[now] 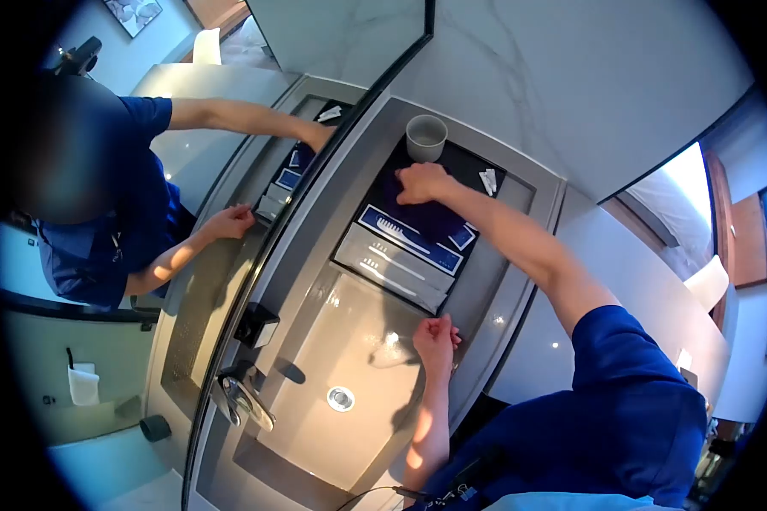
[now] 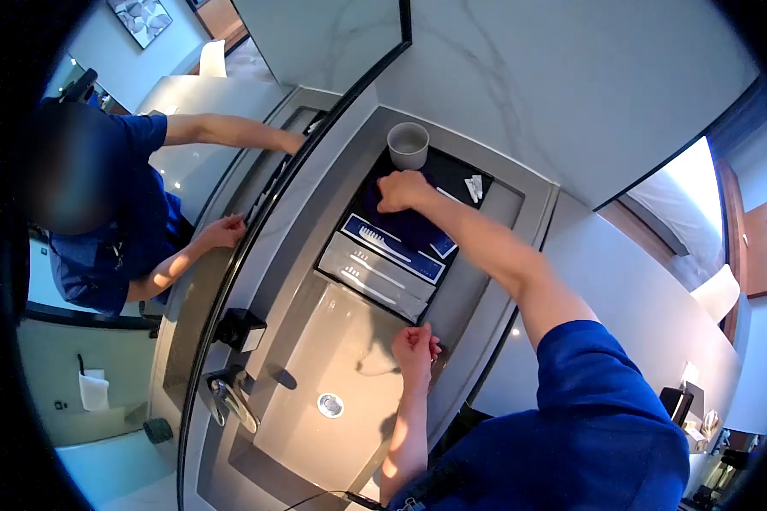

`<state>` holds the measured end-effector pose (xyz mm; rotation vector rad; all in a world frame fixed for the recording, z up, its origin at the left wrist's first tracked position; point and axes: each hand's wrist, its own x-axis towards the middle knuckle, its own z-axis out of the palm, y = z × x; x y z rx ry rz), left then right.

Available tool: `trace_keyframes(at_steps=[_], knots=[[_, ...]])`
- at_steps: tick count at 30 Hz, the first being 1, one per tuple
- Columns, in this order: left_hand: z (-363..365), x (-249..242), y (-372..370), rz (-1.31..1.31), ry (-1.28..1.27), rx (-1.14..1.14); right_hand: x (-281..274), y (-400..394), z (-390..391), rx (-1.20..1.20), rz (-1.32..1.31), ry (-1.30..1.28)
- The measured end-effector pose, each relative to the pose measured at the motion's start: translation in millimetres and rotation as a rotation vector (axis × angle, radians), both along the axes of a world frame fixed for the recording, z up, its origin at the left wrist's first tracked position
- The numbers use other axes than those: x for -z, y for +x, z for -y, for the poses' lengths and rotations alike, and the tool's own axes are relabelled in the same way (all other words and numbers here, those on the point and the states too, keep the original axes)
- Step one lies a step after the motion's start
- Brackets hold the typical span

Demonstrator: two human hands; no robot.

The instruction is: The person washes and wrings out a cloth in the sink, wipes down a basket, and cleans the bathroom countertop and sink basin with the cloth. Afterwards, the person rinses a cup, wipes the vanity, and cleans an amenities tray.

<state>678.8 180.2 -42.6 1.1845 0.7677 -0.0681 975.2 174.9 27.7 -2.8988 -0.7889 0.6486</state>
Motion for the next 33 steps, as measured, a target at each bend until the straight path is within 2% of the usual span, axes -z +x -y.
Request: trace_keyframes(at_steps=[3,10,14,20,23,28,30,33], knots=[[2,3,-4,-0.015,-0.001,0.000,1,11,1,0.097,0.040,0.043],[3,6,-4,0.006,-0.032,-0.035,9,-8,4,-0.097,0.171,-0.056],[2,4,2,-0.013,0.056,0.019,15,2,-8,0.003,0.201,-0.001],[-2,1,8,-0.015,0.050,0.045,13,9,-10,-0.022,0.238,0.011],[0,-2,4,-0.046,0.041,0.034,10,-2,2,-0.019,0.274,0.122],[1,3,5,-0.023,0.045,0.017,-39,-36,40,0.063,0.196,0.224],[1,3,4,-0.006,0.050,0.027,-54,-66,58,-0.065,0.250,0.373],[1,1,6,-0.052,0.087,0.028,-29,-106,65,-0.099,0.217,0.279]])
